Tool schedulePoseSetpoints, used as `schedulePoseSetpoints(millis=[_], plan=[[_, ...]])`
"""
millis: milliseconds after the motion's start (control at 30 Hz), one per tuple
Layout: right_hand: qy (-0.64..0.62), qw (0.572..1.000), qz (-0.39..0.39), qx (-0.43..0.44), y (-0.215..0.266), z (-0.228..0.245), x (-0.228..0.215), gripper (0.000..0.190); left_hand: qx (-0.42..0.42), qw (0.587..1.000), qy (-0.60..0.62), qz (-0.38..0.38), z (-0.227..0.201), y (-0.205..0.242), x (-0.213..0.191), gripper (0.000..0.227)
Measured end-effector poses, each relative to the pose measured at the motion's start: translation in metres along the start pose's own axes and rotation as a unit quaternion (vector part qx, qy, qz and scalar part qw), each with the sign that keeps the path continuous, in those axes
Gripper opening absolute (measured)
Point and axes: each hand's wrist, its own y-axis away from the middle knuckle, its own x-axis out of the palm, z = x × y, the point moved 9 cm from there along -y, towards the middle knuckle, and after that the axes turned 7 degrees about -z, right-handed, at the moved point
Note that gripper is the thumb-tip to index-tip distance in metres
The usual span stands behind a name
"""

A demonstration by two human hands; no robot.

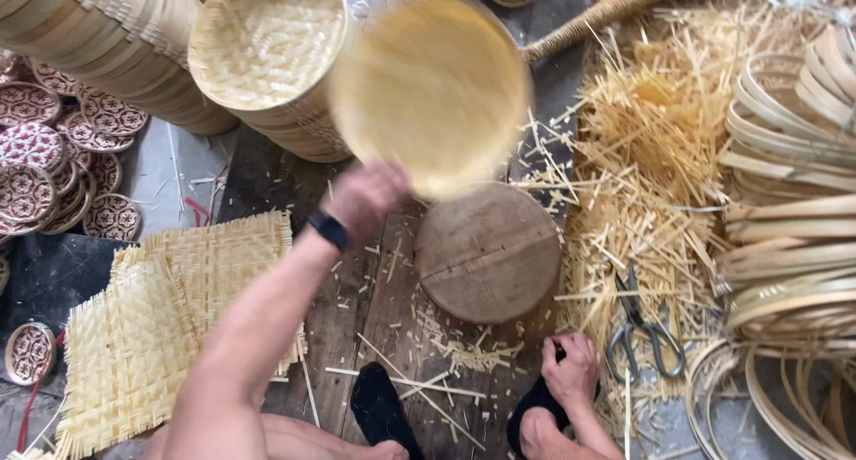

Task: The person fits a circular bamboo frame onto a woven bamboo mat, trims the excess mat edges using shears, and secures the mat to the frame to form the bottom of a steamer.

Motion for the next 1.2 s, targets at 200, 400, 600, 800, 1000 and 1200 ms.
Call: schedulePoseSetpoints(millis=[200, 400, 600, 800, 1000, 1200], plan=[[0.005, 1.0, 0.005, -0.013, -0.001, -0.001, 0.003, 0.011, -0.239, 0.969, 0.004, -0.062, 0.183, 0.004, -0.037, 0.033], [0.037, 0.998, 0.044, 0.012, -0.002, -0.005, 0.011, 0.012, -0.351, 0.936, -0.002, 0.001, 0.225, 0.039, -0.016, 0.038], [0.035, 0.998, 0.045, 0.018, -0.001, -0.007, 0.012, 0.014, -0.385, 0.921, 0.05, 0.031, 0.237, 0.061, -0.001, 0.038], [0.046, 0.997, 0.053, 0.026, -0.002, -0.009, 0.014, 0.014, -0.405, 0.907, 0.089, 0.076, 0.241, 0.071, 0.018, 0.04], [0.047, 0.998, 0.042, 0.019, 0.001, -0.01, 0.016, 0.013, -0.407, 0.904, 0.133, 0.023, 0.235, 0.062, 0.014, 0.036], [0.044, 0.998, 0.041, 0.021, 0.002, -0.013, 0.016, 0.013, -0.393, 0.905, -0.102, 0.131, 0.21, 0.053, 0.008, 0.063]])
